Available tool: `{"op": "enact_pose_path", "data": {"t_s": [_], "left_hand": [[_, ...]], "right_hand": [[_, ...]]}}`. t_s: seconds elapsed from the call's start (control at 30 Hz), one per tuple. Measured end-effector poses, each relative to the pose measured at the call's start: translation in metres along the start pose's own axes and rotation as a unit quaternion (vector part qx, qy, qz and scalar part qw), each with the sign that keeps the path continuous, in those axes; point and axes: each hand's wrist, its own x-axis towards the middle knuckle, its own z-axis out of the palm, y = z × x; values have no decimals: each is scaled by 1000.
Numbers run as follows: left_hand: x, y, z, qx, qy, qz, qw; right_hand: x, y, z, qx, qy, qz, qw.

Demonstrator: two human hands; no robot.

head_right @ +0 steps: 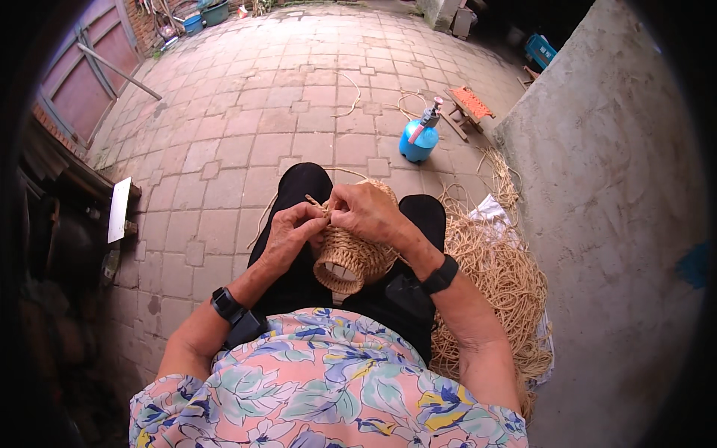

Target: Weaving a small straw basket while sitting in a courtyard.

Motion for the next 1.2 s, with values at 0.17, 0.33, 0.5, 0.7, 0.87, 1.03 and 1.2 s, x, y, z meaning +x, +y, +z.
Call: {"op": "enact_pose_path", "data": {"t_s": [0.17, 0.33, 0.5, 0.7, 0.87, 1.03, 1.2], "left_hand": [[0, -2, -5, -175, 42, -98, 979], [-2, -5, -8, -275, 80, -136, 948], [-4, -8, -13, -314, 37, -137, 939], [-4, -7, -17, -323, 2, -138, 936], [-2, -4, -18, -306, -52, -152, 939], [3, -4, -18, -313, -61, -171, 932], [8, -3, -22, -296, -106, -182, 932]], "right_hand": [[1, -7, -8, -26, 39, -25, 999], [7, -14, 3, -168, 99, -23, 981], [13, -13, 23, -209, 79, -43, 974], [4, -6, 19, 29, 129, 24, 991], [1, -3, 21, 68, 148, 8, 987], [-3, -2, 21, 105, 105, -22, 989], [-7, -5, 19, 65, 96, -41, 992]]}}
